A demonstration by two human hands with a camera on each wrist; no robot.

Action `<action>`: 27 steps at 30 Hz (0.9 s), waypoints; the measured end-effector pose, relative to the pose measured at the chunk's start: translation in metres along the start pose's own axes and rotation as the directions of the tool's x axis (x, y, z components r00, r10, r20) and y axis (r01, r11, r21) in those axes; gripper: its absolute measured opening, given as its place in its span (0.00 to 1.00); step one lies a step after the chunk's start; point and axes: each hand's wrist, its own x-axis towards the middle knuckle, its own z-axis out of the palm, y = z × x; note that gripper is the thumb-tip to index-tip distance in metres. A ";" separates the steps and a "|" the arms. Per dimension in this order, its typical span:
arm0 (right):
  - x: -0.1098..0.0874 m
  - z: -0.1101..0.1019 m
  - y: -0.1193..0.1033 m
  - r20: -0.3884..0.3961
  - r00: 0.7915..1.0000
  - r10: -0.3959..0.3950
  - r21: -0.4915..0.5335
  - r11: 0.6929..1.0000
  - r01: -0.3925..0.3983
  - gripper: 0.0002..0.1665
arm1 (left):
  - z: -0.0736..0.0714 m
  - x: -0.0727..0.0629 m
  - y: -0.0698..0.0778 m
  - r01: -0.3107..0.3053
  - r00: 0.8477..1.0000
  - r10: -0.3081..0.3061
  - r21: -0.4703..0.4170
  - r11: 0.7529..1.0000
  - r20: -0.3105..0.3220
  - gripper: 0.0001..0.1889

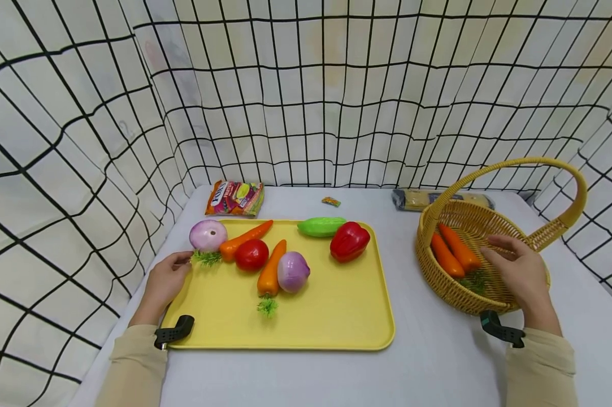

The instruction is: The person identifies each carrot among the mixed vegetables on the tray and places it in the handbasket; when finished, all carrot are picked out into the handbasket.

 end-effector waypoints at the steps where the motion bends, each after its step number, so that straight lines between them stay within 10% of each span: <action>1: -0.001 0.001 -0.002 -0.036 0.999 0.009 0.008 1.000 -0.009 0.36 | 0.000 0.000 0.000 -0.001 1.000 0.001 0.001 1.000 -0.001 0.22; 11: -0.010 0.016 -0.025 -0.252 0.964 -0.089 0.158 0.979 0.131 0.21 | 0.001 0.000 0.001 -0.002 1.000 0.002 0.003 1.000 0.001 0.21; 18: -0.020 0.039 -0.050 -0.296 0.943 -0.152 0.358 0.898 0.257 0.10 | 0.002 0.002 0.000 -0.013 1.000 0.013 0.021 1.000 -0.012 0.21; 27: -0.035 0.076 -0.077 -0.129 0.962 -0.241 0.491 0.827 0.273 0.16 | 0.001 0.001 -0.002 -0.010 1.000 0.010 0.028 1.000 -0.011 0.22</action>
